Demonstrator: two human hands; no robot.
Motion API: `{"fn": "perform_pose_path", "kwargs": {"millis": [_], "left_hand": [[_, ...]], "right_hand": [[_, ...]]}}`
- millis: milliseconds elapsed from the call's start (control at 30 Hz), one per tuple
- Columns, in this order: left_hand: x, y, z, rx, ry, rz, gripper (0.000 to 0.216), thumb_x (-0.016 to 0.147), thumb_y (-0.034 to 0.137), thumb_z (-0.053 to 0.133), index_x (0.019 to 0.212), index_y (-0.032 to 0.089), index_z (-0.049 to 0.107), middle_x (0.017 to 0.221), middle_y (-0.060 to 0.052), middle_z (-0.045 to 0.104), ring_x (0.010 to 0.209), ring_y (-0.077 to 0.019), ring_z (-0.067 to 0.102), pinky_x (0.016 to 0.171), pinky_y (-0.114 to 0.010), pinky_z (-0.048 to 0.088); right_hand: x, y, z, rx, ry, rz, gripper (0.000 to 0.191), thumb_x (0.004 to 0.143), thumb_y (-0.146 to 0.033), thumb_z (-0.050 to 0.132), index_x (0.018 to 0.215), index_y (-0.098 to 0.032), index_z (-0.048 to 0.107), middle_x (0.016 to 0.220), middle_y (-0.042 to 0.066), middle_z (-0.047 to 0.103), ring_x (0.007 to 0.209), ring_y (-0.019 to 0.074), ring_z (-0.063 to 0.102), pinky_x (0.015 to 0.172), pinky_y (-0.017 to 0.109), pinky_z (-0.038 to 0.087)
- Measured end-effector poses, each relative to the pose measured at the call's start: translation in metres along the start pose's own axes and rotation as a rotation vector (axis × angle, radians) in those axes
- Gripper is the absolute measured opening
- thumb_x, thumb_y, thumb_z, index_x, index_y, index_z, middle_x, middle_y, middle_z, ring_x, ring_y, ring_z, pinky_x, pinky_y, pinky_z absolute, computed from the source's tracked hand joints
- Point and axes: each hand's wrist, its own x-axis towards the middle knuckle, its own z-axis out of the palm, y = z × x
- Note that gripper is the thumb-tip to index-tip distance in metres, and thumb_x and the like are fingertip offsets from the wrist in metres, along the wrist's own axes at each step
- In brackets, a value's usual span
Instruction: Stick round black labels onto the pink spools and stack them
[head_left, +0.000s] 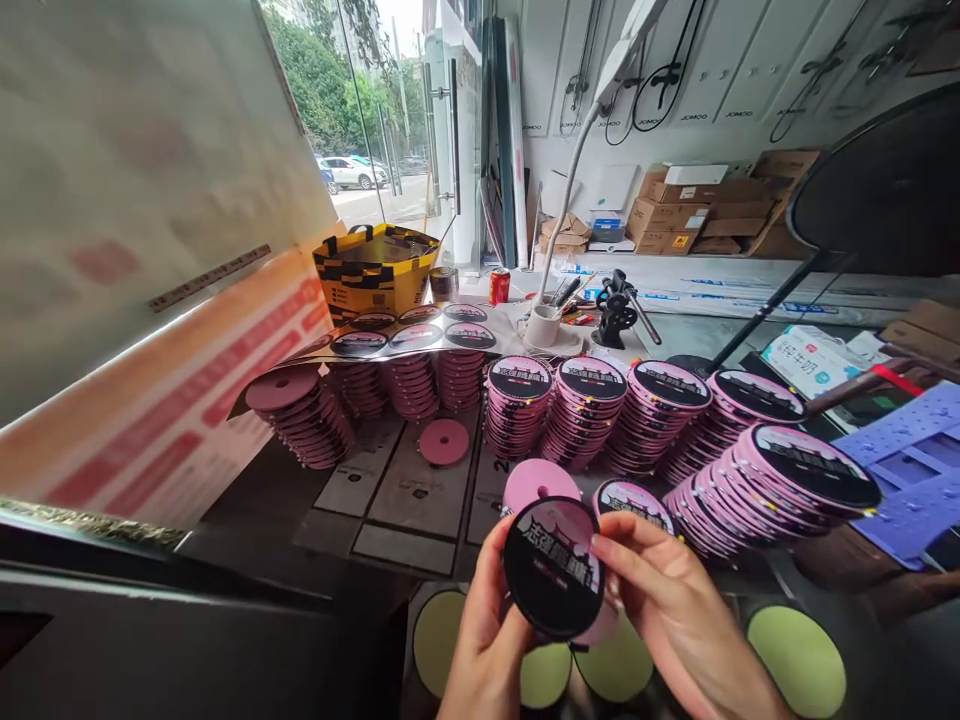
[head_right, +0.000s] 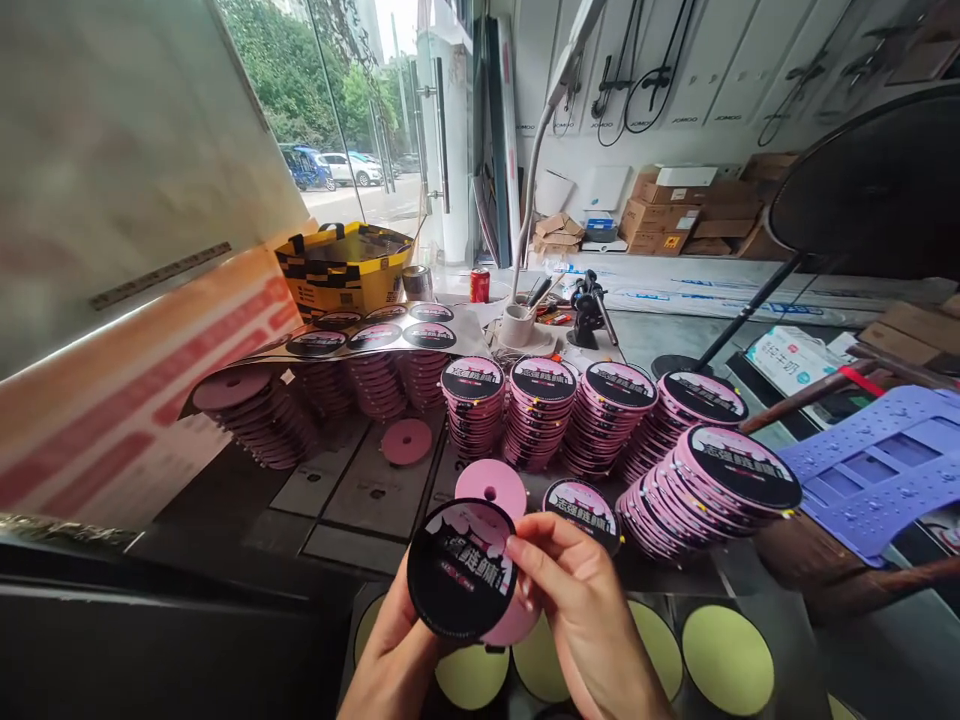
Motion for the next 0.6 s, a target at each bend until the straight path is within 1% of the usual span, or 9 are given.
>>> {"fn": "perform_pose_path", "kwargs": {"millis": [67, 167, 267, 333, 433, 467, 533, 600], "left_hand": [[0.000, -0.005, 0.001, -0.023, 0.018, -0.007, 0.049, 0.071, 0.037, 0.067, 0.117, 0.025, 0.057, 0.121, -0.009, 0.061, 0.104, -0.0286, 0.057, 0.077, -0.034, 0.051], [0.002, -0.015, -0.002, -0.078, 0.024, -0.030, 0.040, 0.068, 0.039, 0.070, 0.104, 0.021, 0.066, 0.109, -0.008, 0.067, 0.105, -0.0293, 0.056, 0.086, -0.038, 0.046], [0.002, -0.024, -0.010, -0.084, -0.026, -0.053, 0.035, 0.062, 0.037, 0.075, 0.091, 0.018, 0.070, 0.096, -0.008, 0.071, 0.103, -0.0313, 0.057, 0.094, -0.042, 0.040], [-0.002, -0.028, -0.017, -0.039, -0.058, -0.089, 0.033, 0.067, 0.035, 0.072, 0.095, 0.017, 0.067, 0.099, -0.008, 0.069, 0.101, -0.0289, 0.058, 0.093, -0.044, 0.041], [-0.013, -0.030, -0.024, -0.026, -0.065, -0.164, 0.028, 0.083, 0.032, 0.055, 0.107, 0.019, 0.058, 0.113, -0.007, 0.060, 0.097, -0.0220, 0.058, 0.083, -0.043, 0.048], [-0.016, -0.029, -0.025, -0.031, -0.065, -0.179, 0.027, 0.086, 0.031, 0.050, 0.109, 0.019, 0.056, 0.115, -0.007, 0.058, 0.096, -0.0206, 0.058, 0.081, -0.042, 0.049], [-0.021, -0.028, -0.026, -0.042, -0.069, -0.212, 0.029, 0.086, 0.031, 0.051, 0.112, 0.019, 0.054, 0.116, -0.007, 0.057, 0.094, -0.0204, 0.059, 0.077, -0.040, 0.051], [-0.023, -0.025, -0.026, -0.057, -0.075, -0.253, 0.043, 0.082, 0.031, 0.057, 0.123, 0.022, 0.046, 0.114, -0.008, 0.060, 0.087, -0.0208, 0.063, 0.068, -0.036, 0.054]], "right_hand": [[-0.001, 0.004, 0.000, 0.046, 0.005, 0.039, 0.032, 0.043, -0.027, 0.086, 0.066, -0.017, 0.066, 0.049, -0.005, 0.058, 0.041, 0.0036, 0.043, 0.041, 0.013, 0.035], [-0.004, 0.013, 0.000, 0.081, 0.019, 0.053, 0.032, 0.043, -0.029, 0.086, 0.064, -0.017, 0.066, 0.045, -0.005, 0.056, 0.040, 0.0033, 0.043, 0.040, 0.012, 0.034], [-0.010, 0.026, -0.001, 0.098, 0.020, 0.050, 0.032, 0.044, -0.031, 0.086, 0.064, -0.017, 0.066, 0.044, -0.005, 0.057, 0.039, 0.0034, 0.044, 0.040, 0.013, 0.034], [-0.015, 0.035, -0.002, 0.108, 0.009, 0.062, 0.031, 0.046, -0.031, 0.086, 0.064, -0.017, 0.066, 0.046, -0.005, 0.058, 0.038, 0.0030, 0.044, 0.040, 0.012, 0.034], [-0.022, 0.042, -0.004, 0.090, -0.030, 0.108, 0.030, 0.047, -0.031, 0.085, 0.065, -0.017, 0.065, 0.051, -0.003, 0.060, 0.038, 0.0034, 0.045, 0.040, 0.013, 0.033], [-0.024, 0.042, -0.004, 0.077, -0.042, 0.126, 0.030, 0.047, -0.031, 0.085, 0.065, -0.016, 0.065, 0.051, -0.003, 0.060, 0.038, 0.0036, 0.045, 0.040, 0.014, 0.033], [-0.027, 0.036, -0.007, 0.045, -0.069, 0.154, 0.030, 0.048, -0.032, 0.085, 0.065, -0.016, 0.065, 0.051, -0.003, 0.059, 0.039, 0.0039, 0.045, 0.040, 0.014, 0.033], [-0.029, 0.027, -0.012, -0.007, -0.069, 0.132, 0.029, 0.050, -0.032, 0.084, 0.065, -0.016, 0.066, 0.049, -0.004, 0.057, 0.039, 0.0041, 0.043, 0.041, 0.015, 0.033]]}}
